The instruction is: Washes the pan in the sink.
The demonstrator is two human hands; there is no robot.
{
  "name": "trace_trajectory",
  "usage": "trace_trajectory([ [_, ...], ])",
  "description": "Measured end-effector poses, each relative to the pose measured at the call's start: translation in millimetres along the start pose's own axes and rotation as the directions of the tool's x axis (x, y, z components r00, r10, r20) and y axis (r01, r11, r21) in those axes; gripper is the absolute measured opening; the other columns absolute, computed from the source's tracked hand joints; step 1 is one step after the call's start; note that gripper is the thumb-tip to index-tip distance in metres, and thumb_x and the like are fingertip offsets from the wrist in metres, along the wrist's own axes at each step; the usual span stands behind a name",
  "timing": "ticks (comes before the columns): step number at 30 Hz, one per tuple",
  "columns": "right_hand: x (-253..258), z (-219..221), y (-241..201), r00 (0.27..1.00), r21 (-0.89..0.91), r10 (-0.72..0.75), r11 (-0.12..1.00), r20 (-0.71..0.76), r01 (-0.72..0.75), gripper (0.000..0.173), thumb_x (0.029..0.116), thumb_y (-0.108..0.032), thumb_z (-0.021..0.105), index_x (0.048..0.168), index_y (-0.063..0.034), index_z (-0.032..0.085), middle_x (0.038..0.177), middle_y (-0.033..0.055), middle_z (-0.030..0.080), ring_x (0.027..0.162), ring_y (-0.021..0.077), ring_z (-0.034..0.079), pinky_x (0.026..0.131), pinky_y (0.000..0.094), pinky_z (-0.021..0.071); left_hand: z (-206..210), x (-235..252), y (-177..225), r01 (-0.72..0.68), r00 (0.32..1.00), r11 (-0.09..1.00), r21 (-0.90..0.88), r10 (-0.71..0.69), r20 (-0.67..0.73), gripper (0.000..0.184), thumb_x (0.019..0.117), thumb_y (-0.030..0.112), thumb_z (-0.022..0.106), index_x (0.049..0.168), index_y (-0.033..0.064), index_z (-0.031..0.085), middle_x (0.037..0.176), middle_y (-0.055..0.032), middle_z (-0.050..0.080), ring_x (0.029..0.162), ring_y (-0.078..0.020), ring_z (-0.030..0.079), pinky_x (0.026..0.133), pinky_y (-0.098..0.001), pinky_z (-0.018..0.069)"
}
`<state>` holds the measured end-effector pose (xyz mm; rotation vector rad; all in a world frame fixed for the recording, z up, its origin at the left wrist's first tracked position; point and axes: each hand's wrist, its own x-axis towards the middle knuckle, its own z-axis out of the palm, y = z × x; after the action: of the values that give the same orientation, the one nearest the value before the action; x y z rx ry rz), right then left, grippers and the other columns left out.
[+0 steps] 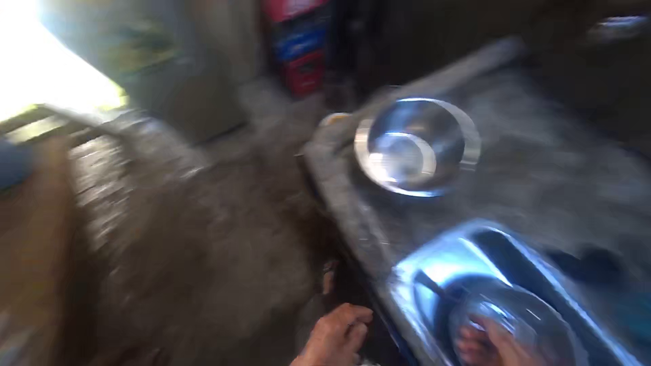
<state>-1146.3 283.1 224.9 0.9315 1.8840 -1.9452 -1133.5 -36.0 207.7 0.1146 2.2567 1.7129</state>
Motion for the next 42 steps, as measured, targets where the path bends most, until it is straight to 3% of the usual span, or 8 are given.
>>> trace_trajectory([
  [4,-63,-69,-34,0.643,-0.565,-0.663,0.719,-0.383,0.405,0.033,0.1034,-0.019,0.055,0.119,0.0078,0.065,0.097,0.0065,0.076,0.082,0.0075,0.073,0.075,0.0259,0.063,41,69,34,-0.059,0.939,0.998,0.009,0.053,0.339,0.027,0.101,0.01,0.059,0.125,0.0003,0.069,0.113,-0.0117,0.074,0.099,-0.0164,0.072,0.091,-0.0383,0.0599],
  [8,-134,-157,-37,0.138,-0.897,-0.894,0.437,-0.426,0.063,0.029,0.1026,-0.022,0.056,0.111,0.0027,0.069,0.111,0.022,0.071,0.115,0.0292,0.065,0.104,0.0419,0.0502,139,114,62,-0.139,0.715,0.99,0.032,0.078,0.694,0.031,0.1034,0.017,0.054,0.129,0.0024,0.066,0.118,-0.0102,0.073,0.106,-0.0169,0.071,0.095,-0.0382,0.0588],
  [12,-138,-203,2,0.396,-0.797,-0.698,0.576,-0.596,-0.183,0.05,0.1005,-0.043,0.055,0.129,-0.0037,0.068,0.139,0.0217,0.062,0.136,0.0438,0.052,0.113,0.0643,0.0391,278,128,87,-0.191,0.466,0.976,0.104,-0.003,0.885,0.036,0.1046,0.025,0.053,0.133,0.0068,0.064,0.124,-0.0086,0.071,0.113,-0.017,0.069,0.102,-0.0398,0.0551],
  [18,-121,-227,35,0.32,-0.767,-0.846,0.525,-0.425,0.368,0.043,0.1051,-0.034,0.053,0.07,-0.0102,0.061,0.111,0.0067,0.072,0.133,0.0262,0.056,0.123,0.0493,0.0348,428,86,99,0.022,0.288,0.989,0.147,-0.147,0.946,0.032,0.1013,0.015,0.058,0.131,0.0029,0.062,0.108,-0.0139,0.07,0.088,-0.0206,0.069,0.079,-0.0403,0.0588],
  [23,-153,-243,44,0.416,-0.643,-0.844,0.53,-0.338,0.553,0.043,0.1098,-0.042,0.039,0.132,-0.0134,0.063,0.147,0.011,0.057,0.148,0.0337,0.041,0.123,0.0534,0.0371,451,43,95,0.318,0.39,0.94,-0.125,-0.009,0.921,0.034,0.0828,-0.003,0.07,0.116,-0.0068,0.062,0.1,-0.0055,0.067,0.091,-0.0022,0.064,0.086,-0.0231,0.0556],
  [27,-180,-216,80,0.154,-0.618,-0.744,0.635,-0.65,0.464,0.032,0.1106,-0.04,0.041,0.108,-0.0212,0.067,0.113,-0.0063,0.069,0.11,0.008,0.067,0.094,0.0273,0.0583,444,81,127,-0.379,0.363,0.925,0.013,0.135,0.922,0.027,0.09,0.021,0.073,0.107,-0.0002,0.074,0.104,-0.0148,0.074,0.101,-0.0245,0.07,0.094,-0.0447,0.0547],
  [30,-172,-186,114,0.3,-0.414,-0.519,0.84,-0.8,0.349,0.033,0.1104,-0.033,0.045,0.103,-0.0081,0.066,0.097,0.0002,0.069,0.084,0.004,0.068,0.075,0.0228,0.0602,444,141,168,-0.848,0.389,0.517,0.117,0.457,0.8,0.027,0.0999,0.026,0.058,0.109,0.0088,0.077,0.107,-0.0154,0.074,0.102,-0.0365,0.071,0.087,-0.0572,0.0564],
  [42,-27,-198,78,0.761,0.672,0.119,0.568,-0.638,0.475,0.02,0.1094,-0.021,0.048,0.115,-0.0058,0.06,0.068,-0.0029,0.054,0.043,0.0024,0.044,0.037,0.0166,0.0394,457,299,243,-0.856,0.454,0.479,0.195,0.514,0.728,0.045,0.1044,0.021,0.057,0.146,0.0065,0.052,0.14,-0.0218,0.058,0.126,-0.04,0.059,0.105,-0.0591,0.0483],
])
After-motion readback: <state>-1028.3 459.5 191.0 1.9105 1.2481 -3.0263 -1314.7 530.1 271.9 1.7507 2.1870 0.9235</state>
